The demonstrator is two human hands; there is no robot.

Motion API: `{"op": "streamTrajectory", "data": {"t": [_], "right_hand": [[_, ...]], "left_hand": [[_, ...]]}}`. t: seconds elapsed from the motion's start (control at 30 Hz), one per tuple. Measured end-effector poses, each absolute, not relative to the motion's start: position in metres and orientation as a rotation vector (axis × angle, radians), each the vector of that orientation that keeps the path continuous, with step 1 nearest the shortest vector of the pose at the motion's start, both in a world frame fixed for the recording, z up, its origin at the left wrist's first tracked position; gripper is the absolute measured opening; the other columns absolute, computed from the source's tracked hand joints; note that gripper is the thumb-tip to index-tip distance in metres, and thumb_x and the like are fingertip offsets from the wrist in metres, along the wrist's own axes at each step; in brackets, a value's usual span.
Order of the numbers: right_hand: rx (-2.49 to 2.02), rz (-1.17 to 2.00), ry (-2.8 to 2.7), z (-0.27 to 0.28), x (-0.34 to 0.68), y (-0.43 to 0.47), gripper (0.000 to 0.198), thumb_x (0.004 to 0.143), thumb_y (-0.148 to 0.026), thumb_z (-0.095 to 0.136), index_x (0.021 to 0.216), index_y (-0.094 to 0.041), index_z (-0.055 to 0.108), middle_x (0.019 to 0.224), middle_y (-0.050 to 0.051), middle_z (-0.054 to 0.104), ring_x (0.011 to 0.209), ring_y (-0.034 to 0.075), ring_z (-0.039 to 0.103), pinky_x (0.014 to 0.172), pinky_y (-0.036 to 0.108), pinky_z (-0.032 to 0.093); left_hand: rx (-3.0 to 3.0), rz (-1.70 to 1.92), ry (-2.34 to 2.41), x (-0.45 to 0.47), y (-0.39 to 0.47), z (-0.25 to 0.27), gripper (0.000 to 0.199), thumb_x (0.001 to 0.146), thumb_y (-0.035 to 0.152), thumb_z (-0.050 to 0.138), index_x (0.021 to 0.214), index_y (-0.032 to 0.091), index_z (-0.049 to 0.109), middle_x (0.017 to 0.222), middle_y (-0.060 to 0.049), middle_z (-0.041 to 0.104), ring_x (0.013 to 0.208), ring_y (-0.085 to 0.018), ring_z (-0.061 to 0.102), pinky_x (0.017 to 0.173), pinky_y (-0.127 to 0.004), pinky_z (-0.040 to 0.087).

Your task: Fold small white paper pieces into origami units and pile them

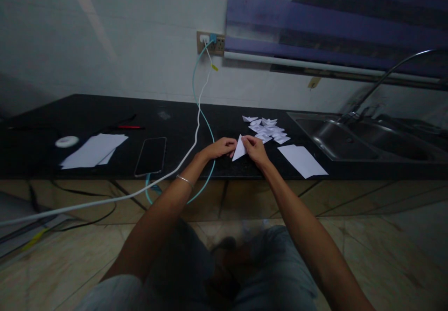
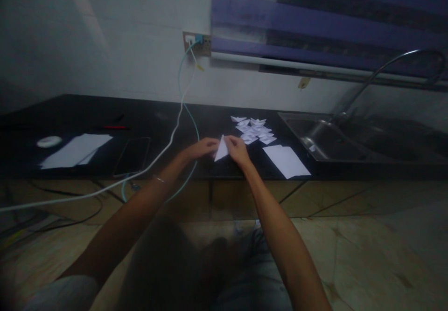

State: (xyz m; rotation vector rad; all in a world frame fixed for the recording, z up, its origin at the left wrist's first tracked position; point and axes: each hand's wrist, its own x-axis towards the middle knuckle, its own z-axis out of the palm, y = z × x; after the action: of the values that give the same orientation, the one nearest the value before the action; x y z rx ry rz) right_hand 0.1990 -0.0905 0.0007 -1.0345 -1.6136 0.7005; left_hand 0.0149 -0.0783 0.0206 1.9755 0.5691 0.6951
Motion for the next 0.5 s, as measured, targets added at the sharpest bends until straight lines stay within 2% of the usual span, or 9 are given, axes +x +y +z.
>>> {"op": "streamTrajectory", "data": {"t": [0.13,0.23,0.33,0.5], "right_hand": [[-1.039,0.741,-1.594,0.0017,0.1986,-0.0922,0.041,0.079,-0.054,0.058,0.078,-0.015,0.069,0.066,0.001,0.062,0.057,0.014,0.051,0.051,0.024,0.038],[-1.015,0.706,-1.587,0.003,0.1984,-0.0938,0.04,0.079,-0.054,0.058,0.08,-0.015,0.07,0.071,0.002,0.065,0.062,0.015,0.055,0.054,0.025,0.042],[-0.994,0.679,-1.582,0.0043,0.1982,-0.0947,0.04,0.079,-0.053,0.058,0.084,-0.016,0.071,0.075,0.003,0.068,0.067,0.017,0.059,0.059,0.027,0.046],[-0.951,0.67,-1.606,0.0085,0.1968,-0.0965,0.038,0.081,-0.052,0.057,0.087,-0.017,0.071,0.084,0.005,0.069,0.078,0.02,0.061,0.07,0.031,0.049]], "left_hand": [[1.986,0.693,0.602,0.0159,-0.0767,0.0178,0.023,0.081,0.033,0.053,0.085,0.011,0.061,0.065,0.0,0.059,0.057,-0.01,0.051,0.056,-0.021,0.038],[2.028,0.755,0.573,0.018,-0.0768,0.0178,0.029,0.082,0.032,0.052,0.097,0.011,0.063,0.083,-0.005,0.065,0.074,-0.013,0.057,0.07,-0.025,0.044],[2.071,0.8,0.557,0.0201,-0.079,0.0191,0.031,0.084,0.032,0.051,0.104,0.01,0.063,0.098,-0.007,0.066,0.092,-0.018,0.057,0.085,-0.03,0.043],[2.108,0.807,0.681,0.0217,-0.0837,0.0216,0.028,0.08,0.029,0.058,0.1,0.011,0.064,0.089,-0.005,0.067,0.084,-0.018,0.058,0.078,-0.027,0.045]]}}
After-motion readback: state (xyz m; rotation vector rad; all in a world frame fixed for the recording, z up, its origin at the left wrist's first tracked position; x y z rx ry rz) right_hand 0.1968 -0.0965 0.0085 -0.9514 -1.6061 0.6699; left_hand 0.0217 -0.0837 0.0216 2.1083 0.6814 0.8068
